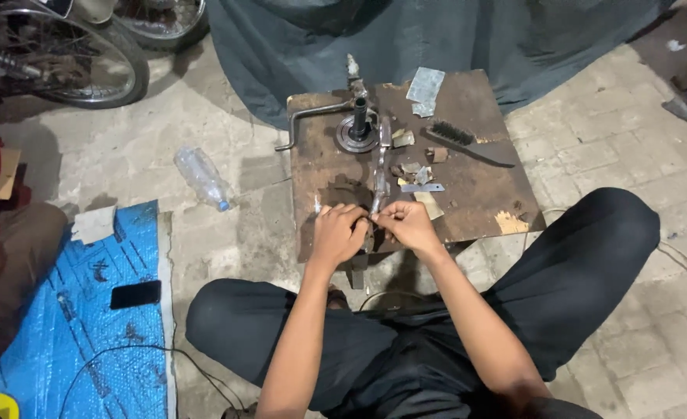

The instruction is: The person sits on the floor and scrubs a metal rod with a dark cloth. They rotate the rod to clean different sections and occasionally wipe the cloth on the workbench.

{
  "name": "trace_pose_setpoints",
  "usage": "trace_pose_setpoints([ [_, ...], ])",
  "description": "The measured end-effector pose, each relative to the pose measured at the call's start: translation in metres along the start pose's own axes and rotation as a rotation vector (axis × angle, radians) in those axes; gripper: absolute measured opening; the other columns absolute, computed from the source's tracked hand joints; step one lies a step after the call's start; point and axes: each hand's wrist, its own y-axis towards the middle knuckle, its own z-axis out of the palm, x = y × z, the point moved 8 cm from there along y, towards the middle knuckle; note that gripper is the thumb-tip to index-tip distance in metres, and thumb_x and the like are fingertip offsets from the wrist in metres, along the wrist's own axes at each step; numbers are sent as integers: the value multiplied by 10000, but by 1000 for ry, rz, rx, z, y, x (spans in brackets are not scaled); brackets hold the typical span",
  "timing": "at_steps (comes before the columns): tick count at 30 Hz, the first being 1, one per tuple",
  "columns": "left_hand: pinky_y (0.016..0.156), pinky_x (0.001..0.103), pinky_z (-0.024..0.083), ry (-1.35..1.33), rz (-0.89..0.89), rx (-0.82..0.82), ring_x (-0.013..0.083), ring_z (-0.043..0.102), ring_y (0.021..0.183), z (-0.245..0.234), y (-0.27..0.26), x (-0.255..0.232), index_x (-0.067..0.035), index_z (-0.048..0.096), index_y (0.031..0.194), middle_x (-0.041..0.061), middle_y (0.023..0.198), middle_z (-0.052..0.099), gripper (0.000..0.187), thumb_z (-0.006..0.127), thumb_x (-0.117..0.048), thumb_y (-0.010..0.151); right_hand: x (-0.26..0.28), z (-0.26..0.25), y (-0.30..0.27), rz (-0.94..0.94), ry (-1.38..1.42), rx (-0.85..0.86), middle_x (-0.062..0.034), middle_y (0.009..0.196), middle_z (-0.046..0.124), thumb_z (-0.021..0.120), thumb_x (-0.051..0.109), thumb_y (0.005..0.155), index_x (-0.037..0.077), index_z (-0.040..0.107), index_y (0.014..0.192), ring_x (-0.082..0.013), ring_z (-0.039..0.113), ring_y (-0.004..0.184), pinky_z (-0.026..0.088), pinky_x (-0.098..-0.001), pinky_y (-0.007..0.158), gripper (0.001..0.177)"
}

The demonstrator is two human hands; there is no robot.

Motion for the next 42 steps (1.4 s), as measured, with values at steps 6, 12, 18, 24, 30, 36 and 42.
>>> trace_pose_setpoints([
  [6, 869, 350, 475, -5, 68, -87, 240, 681, 887, -1, -2, 1, -214, 767, 928, 44, 783, 691, 219, 561, -287, 921, -7, -3, 13, -35, -12, -45, -144, 613, 685, 786, 59, 803, -42, 723, 818, -143, 604, 441, 495, -246, 393, 120],
  [12, 875, 355, 463, -68, 54, -89, 243, 678, 861, -6, -5, -4, -186, 774, 934, 49, 782, 699, 236, 558, -280, 929, -1, -3, 14, -17, -100, 66, -119, 560, 656, 745, 63, 807, -20, 724, 820, -137, 586, 425, 481, -228, 397, 87],
  [18, 899, 352, 453, -103, 50, -89, 235, 681, 894, -7, -4, -2, -190, 779, 944, 28, 810, 715, 244, 539, -225, 920, 7, -3, 10, -45, -89, 34, -122, 560, 669, 739, 74, 835, -5, 734, 838, -143, 615, 433, 491, -233, 406, 79],
  [24, 898, 331, 436, -112, 34, -90, 216, 673, 890, -10, -4, -6, -164, 784, 955, 39, 819, 717, 279, 507, -175, 927, -3, -2, 12, -44, -56, 63, -138, 543, 657, 704, 18, 777, -18, 724, 818, -153, 597, 418, 502, -243, 400, 58],
  [30, 917, 334, 409, -112, -8, -101, 211, 655, 887, -16, -12, -12, -119, 787, 995, 42, 818, 705, 291, 502, -117, 937, 6, 0, 11, -106, -56, 7, -137, 607, 694, 738, -2, 775, -26, 722, 808, -149, 633, 449, 542, -256, 417, 44],
  [36, 957, 365, 386, -131, -8, -101, 229, 649, 928, -13, -17, -11, -121, 776, 1053, 48, 879, 718, 294, 517, -71, 925, 4, -2, 17, -79, -92, 25, -152, 629, 698, 728, 14, 792, -31, 723, 830, -150, 638, 447, 545, -250, 419, 58],
  [42, 954, 372, 387, -119, 0, -109, 231, 644, 946, -4, -18, -5, -140, 766, 1052, 48, 871, 704, 272, 536, -74, 923, 6, -2, 25, -13, -182, 114, -172, 635, 696, 707, 14, 766, -48, 714, 829, -171, 625, 453, 562, -278, 436, 88],
])
